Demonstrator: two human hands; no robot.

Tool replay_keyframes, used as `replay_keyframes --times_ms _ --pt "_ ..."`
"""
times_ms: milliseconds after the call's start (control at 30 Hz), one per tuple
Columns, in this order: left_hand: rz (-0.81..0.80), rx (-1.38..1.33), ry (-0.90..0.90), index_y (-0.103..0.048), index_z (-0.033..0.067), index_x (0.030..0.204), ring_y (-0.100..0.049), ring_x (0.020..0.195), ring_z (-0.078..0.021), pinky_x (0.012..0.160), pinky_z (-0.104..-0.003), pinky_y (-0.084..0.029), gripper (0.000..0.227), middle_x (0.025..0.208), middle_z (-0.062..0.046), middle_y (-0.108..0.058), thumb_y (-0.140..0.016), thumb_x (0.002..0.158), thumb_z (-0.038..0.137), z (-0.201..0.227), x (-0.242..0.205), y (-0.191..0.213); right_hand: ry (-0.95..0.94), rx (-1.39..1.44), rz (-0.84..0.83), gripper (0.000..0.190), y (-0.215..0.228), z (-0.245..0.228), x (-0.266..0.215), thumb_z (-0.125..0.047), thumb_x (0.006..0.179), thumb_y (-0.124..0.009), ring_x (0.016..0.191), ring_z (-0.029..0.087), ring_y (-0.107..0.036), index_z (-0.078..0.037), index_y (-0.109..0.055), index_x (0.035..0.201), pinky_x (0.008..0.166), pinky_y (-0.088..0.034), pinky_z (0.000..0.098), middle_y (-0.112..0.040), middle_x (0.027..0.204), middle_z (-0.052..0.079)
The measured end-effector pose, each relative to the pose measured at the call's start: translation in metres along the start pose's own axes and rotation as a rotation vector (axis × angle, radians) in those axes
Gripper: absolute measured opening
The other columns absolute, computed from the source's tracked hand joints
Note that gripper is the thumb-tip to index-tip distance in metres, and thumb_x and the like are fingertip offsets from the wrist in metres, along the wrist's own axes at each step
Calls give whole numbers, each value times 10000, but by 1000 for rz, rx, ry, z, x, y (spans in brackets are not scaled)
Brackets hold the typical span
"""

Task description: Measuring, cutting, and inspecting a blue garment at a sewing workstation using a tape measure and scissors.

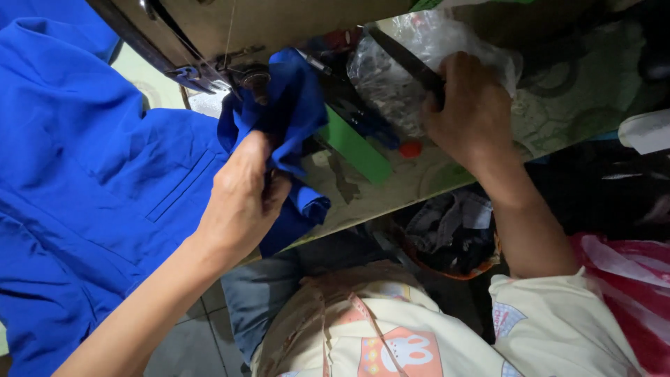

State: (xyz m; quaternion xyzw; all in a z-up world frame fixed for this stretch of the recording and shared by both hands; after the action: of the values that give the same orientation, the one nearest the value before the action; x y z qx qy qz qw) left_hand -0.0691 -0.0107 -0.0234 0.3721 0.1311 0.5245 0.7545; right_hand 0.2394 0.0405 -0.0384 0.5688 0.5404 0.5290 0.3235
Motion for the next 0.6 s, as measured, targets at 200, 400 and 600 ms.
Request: replay_keyframes --times_ms 200,400,600 --pt "90 -39 -81 -381 33 922 -385 701 -251 666 -394 -373 189 836 -90 -366 -481 849 -109 3 2 5 131 205 30 187 29 -16 -4 22 1048 -695 858 359 -523 17 -541 1154 656 -419 477 -512 1031 192" --pt "22 -12 -4 -451 33 995 -459 709 -257 672 -387 -427 187 856 -96 -443 -476 839 -67 -1 11 -4 132 313 -101 188 42 -52 -9 18 1123 -376 821 322 -508 50 -560 1141 671 -384 458 -516 964 204" --pt "41 -5 -22 -467 20 1035 -450 691 -262 656 -392 -426 245 854 -95 -419 -454 820 -97 -2 11 -2 328 211 -349 555 -4 -66 -43 111 730 -564 1056 377 -612 -101 -639 1237 779 -483 477 -617 1188 133"
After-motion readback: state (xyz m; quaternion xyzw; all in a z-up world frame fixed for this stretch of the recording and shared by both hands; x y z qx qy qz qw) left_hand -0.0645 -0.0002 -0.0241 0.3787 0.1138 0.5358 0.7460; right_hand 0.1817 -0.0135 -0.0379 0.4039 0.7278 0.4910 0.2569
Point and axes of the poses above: each hand's wrist, its own x-axis towards the middle knuckle, its own y-axis out of the back of the hand, z = x × y, the point moved 7 cm from there along x, towards the middle knuckle
